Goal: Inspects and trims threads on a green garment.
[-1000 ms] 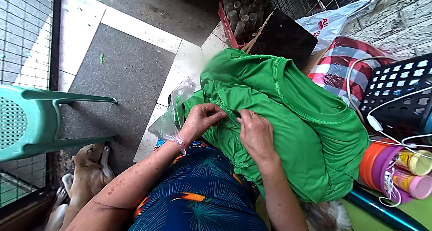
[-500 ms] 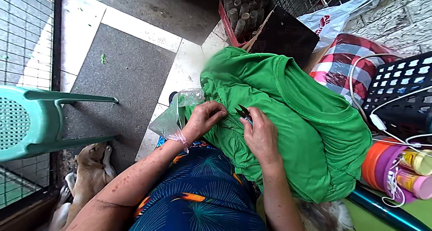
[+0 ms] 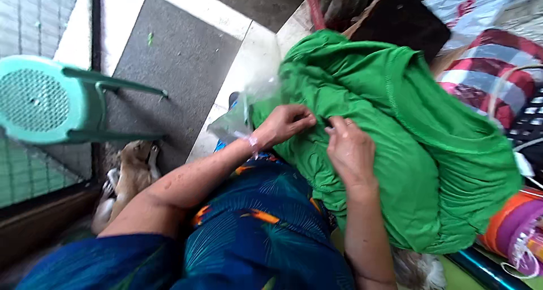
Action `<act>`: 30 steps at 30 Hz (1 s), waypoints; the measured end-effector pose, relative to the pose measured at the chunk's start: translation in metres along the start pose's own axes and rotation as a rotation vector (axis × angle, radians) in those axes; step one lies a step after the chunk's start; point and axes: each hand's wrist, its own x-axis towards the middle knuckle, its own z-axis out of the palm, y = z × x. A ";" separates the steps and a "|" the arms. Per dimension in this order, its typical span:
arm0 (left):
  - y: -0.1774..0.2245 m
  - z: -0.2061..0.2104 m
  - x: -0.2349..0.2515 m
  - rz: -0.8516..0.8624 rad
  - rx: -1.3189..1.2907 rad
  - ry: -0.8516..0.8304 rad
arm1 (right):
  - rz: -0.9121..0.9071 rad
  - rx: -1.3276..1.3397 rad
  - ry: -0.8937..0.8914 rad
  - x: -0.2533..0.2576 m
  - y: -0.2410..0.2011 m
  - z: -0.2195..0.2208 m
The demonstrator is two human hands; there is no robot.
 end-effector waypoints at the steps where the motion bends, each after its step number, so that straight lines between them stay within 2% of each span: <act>1: 0.004 -0.004 0.002 -0.007 0.006 -0.018 | 0.003 0.029 -0.016 -0.001 0.001 -0.001; 3: 0.011 -0.012 0.007 0.001 -0.022 -0.053 | 0.034 0.124 -0.026 -0.001 0.004 -0.005; 6: 0.021 -0.023 0.011 0.029 -0.177 -0.149 | 0.117 0.439 -0.012 0.002 0.015 -0.016; 10: 0.043 -0.035 0.007 0.077 -0.350 -0.429 | 0.074 1.001 0.154 0.013 0.030 -0.026; 12: 0.063 -0.033 0.004 0.094 -0.302 -0.562 | 0.010 1.029 0.166 0.021 0.022 -0.034; 15: 0.082 -0.021 0.006 0.125 -0.288 -0.743 | -0.114 0.870 0.045 0.039 0.001 -0.043; 16: 0.070 -0.012 0.010 0.178 -0.348 -0.799 | -0.138 0.823 -0.041 0.043 -0.008 -0.046; 18: 0.015 0.011 0.017 0.342 -0.465 -0.854 | -0.087 0.767 -0.170 0.032 -0.035 -0.049; 19: -0.005 0.016 0.014 0.373 -0.455 -0.881 | -0.057 0.774 -0.209 0.021 -0.049 -0.051; 21: -0.023 0.026 0.008 0.393 -0.442 -0.893 | -0.066 0.889 -0.295 -0.005 -0.064 -0.059; 23: -0.023 0.036 0.008 0.383 -0.468 -0.900 | -0.068 0.959 -0.382 -0.015 -0.072 -0.068; 27: -0.007 0.045 0.028 0.362 -0.552 -0.967 | -0.026 1.017 -0.329 -0.010 -0.085 -0.075; 30: -0.006 0.076 0.021 0.355 -0.731 -0.989 | 0.042 1.206 -0.198 -0.012 -0.089 -0.075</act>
